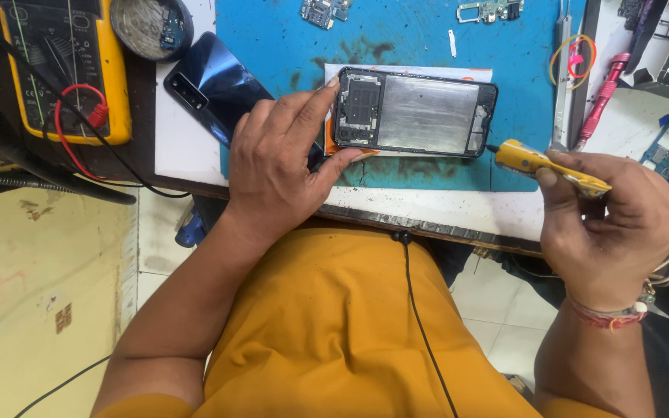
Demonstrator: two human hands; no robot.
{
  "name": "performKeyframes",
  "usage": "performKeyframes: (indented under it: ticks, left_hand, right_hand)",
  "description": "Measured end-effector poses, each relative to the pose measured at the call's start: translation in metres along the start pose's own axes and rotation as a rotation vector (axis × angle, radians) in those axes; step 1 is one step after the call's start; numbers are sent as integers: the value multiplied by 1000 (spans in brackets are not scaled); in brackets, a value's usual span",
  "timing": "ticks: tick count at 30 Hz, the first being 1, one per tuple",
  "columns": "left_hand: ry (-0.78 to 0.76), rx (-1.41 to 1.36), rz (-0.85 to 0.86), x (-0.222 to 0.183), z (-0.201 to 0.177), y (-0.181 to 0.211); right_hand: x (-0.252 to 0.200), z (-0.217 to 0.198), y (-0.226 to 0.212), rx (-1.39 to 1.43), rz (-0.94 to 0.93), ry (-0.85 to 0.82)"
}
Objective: The person removes a protective film from a smartphone screen and then uses a red screwdriver to unscrew and remove the internal metal frame. They then apply glue to the phone's chassis using a yellow tube and place a new screen assembly onto the device.
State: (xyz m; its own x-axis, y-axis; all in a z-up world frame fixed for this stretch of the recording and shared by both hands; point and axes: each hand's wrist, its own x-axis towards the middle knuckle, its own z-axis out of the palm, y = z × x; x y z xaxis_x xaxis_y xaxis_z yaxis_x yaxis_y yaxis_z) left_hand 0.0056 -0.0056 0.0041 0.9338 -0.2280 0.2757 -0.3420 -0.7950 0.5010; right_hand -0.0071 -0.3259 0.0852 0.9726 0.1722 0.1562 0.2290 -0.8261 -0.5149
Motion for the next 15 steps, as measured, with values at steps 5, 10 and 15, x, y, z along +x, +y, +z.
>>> performKeyframes:
  ticks: [5, 10, 15]
  left_hand:
    - [-3, 9, 0, 0, -1, 0]
    - [-3, 13, -4, 2, -1, 1]
    - [3, -2, -10, 1, -2, 2]
  right_hand:
    - [-2, 0, -5, -22, 4, 7]
    - [-6, 1, -8, -8, 66, 14]
    - [-15, 14, 6, 372, 133, 120]
